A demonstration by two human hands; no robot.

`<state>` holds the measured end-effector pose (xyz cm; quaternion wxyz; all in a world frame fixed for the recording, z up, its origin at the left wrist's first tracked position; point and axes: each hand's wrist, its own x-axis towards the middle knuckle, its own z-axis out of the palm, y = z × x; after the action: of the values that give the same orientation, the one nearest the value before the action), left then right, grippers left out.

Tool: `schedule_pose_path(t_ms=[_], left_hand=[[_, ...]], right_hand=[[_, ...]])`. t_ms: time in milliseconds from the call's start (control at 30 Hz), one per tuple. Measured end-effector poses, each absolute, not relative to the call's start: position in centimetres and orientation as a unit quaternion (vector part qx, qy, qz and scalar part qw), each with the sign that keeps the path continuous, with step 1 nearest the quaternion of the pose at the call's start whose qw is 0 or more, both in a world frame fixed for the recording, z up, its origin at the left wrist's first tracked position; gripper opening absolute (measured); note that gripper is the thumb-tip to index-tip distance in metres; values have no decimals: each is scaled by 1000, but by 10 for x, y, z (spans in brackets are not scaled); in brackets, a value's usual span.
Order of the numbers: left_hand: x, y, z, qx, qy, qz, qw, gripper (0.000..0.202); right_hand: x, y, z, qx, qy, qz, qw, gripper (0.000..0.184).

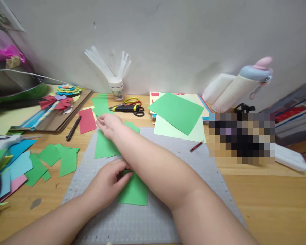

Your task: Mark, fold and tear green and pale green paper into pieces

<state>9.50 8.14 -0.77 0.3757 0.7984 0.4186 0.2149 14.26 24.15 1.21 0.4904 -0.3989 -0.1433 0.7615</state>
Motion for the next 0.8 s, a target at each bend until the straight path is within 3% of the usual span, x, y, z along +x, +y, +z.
schedule_pose_path(t_ms=[200,400,600,733,800], left_hand=[[93,82,-8,800,419,207,376,17],[90,79,-10,796,428,200,377,16],[87,85,-11,690,480,325,433,12],[88,91,-14,590,527,389,472,22],[89,92,-14,582,530,398,471,27]], right_hand=[[143,259,21,-395,-193,779,447,30],[180,252,41,-421,-313,770,362,37],[255,195,67,-471,-463,676,327,21],[278,143,53,-466,-618,597,210,38],[281,122,37,-458,-601,624,199,32]])
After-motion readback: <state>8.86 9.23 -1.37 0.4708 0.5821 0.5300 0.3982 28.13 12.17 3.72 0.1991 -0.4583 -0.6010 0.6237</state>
